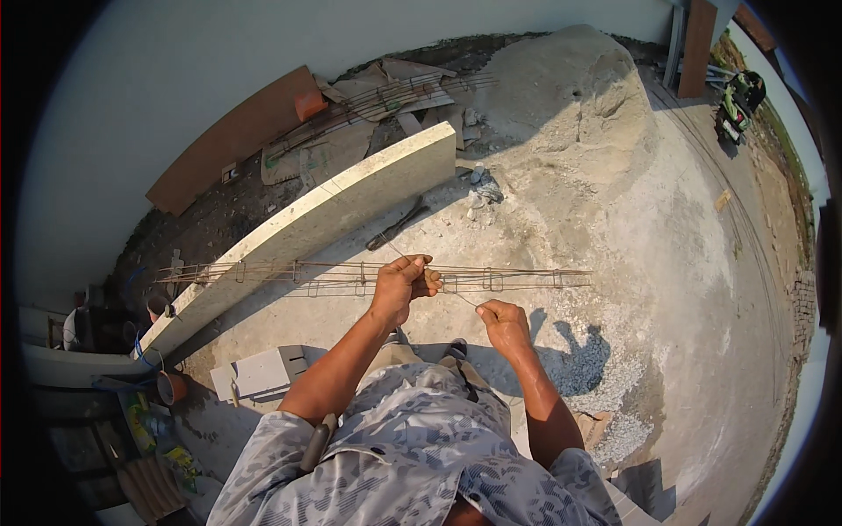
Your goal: The person separates tie wire from a bundle and fastens the steel rebar cage using the wire and pincers.
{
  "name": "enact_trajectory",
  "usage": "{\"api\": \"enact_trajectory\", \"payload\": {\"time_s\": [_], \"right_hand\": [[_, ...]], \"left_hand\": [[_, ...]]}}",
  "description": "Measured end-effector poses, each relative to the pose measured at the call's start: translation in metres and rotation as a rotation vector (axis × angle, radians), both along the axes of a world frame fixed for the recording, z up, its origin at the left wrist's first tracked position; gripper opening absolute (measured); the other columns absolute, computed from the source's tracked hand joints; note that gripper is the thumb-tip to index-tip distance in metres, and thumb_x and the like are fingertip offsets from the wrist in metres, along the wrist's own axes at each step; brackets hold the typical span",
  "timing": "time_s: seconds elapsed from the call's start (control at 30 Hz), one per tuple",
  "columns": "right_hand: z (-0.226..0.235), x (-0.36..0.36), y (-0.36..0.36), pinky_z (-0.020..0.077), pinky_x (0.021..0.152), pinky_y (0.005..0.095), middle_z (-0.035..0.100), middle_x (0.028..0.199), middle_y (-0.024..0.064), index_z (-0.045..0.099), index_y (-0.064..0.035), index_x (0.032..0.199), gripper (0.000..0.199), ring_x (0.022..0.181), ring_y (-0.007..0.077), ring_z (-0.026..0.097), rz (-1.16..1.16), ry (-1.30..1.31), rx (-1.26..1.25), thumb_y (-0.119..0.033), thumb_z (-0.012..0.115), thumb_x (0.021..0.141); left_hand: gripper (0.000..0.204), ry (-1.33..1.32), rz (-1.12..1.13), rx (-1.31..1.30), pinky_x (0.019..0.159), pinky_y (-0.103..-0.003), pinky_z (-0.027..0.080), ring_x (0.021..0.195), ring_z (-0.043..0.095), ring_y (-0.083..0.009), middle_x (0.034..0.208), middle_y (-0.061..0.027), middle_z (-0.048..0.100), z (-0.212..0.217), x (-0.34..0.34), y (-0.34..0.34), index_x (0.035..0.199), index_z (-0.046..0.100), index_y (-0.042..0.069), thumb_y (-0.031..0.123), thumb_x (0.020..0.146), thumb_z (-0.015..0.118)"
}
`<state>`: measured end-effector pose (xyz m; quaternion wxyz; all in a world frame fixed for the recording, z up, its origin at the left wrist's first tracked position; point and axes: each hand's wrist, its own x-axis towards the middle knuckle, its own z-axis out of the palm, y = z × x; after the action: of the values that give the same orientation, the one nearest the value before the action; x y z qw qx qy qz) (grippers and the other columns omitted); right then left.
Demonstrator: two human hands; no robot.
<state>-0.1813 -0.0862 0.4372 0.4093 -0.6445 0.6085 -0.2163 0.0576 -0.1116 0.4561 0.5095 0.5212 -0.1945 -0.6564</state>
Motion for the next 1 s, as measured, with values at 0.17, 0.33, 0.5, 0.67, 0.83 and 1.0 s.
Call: {"api": "enact_trajectory", "payload": {"time_s": [0.17,0.33,0.5,0.67,0.83,1.0], "right_hand": [[-0.008,-0.032,0.017,0.0497,0.066,0.0389,0.068,0.083,0.0152,0.072,-0.0003,0.095,0.016,0.072,0.0264,0.065,-0.015,-0.160,-0.068,-0.015,0.071,0.088],[-0.010,-0.040,0.039,0.0467,0.088,0.0464,0.061,0.104,0.0163,0.063,-0.0054,0.121,0.040,0.102,0.0351,0.059,-0.070,0.102,-0.520,-0.015,0.075,0.084],[-0.132,-0.061,0.146,0.0420,0.103,0.0414,0.058,0.131,0.0189,0.054,-0.0043,0.137,0.063,0.121,0.0349,0.055,0.197,0.071,0.390,-0.051,0.053,0.095],[-0.194,-0.080,0.169,0.0426,0.104,0.0373,0.056,0.138,0.0216,0.046,-0.0041,0.145,0.076,0.123,0.0283,0.057,0.164,-0.277,0.958,-0.063,0.044,0.097],[-0.084,-0.076,0.107,0.0440,0.103,0.0404,0.062,0.127,0.0243,0.050,-0.0028,0.141,0.068,0.117,0.0288,0.061,-0.131,-0.253,0.516,-0.044,0.068,0.091],[-0.004,-0.050,0.058,0.0557,0.075,0.0364,0.067,0.110,0.0182,0.056,-0.0039,0.131,0.053,0.086,0.0251,0.069,-0.150,0.315,-0.684,-0.032,0.073,0.089]], "left_hand": [[0.026,-0.106,0.029,-0.050,0.067,-0.031,0.059,0.072,0.071,-0.0210,0.085,-0.0128,0.070,0.012,0.020,-0.002,0.116,0.058,-0.004,0.019,0.104,0.051],[0.028,-0.137,0.129,-0.159,0.061,-0.031,0.058,0.071,0.071,-0.0207,0.083,-0.0105,0.070,-0.006,0.044,0.002,0.117,0.060,0.001,0.024,0.101,0.057],[0.028,-0.241,0.202,-0.276,0.064,-0.030,0.057,0.070,0.068,-0.0171,0.084,-0.0100,0.069,-0.030,0.079,0.007,0.114,0.062,0.001,0.025,0.100,0.059],[0.028,-0.211,0.157,-0.203,0.063,-0.031,0.057,0.070,0.068,-0.0179,0.084,-0.0102,0.069,-0.055,0.047,0.017,0.114,0.061,0.001,0.025,0.100,0.060],[0.026,-0.158,-0.039,-0.121,0.064,-0.033,0.059,0.072,0.070,-0.0203,0.085,-0.0112,0.069,-0.049,0.018,0.011,0.114,0.059,0.000,0.023,0.101,0.057],[0.026,0.070,-0.205,-0.093,0.065,-0.034,0.059,0.072,0.071,-0.0225,0.086,-0.0125,0.068,-0.028,-0.024,-0.016,0.117,0.056,-0.001,0.021,0.102,0.054]]}}
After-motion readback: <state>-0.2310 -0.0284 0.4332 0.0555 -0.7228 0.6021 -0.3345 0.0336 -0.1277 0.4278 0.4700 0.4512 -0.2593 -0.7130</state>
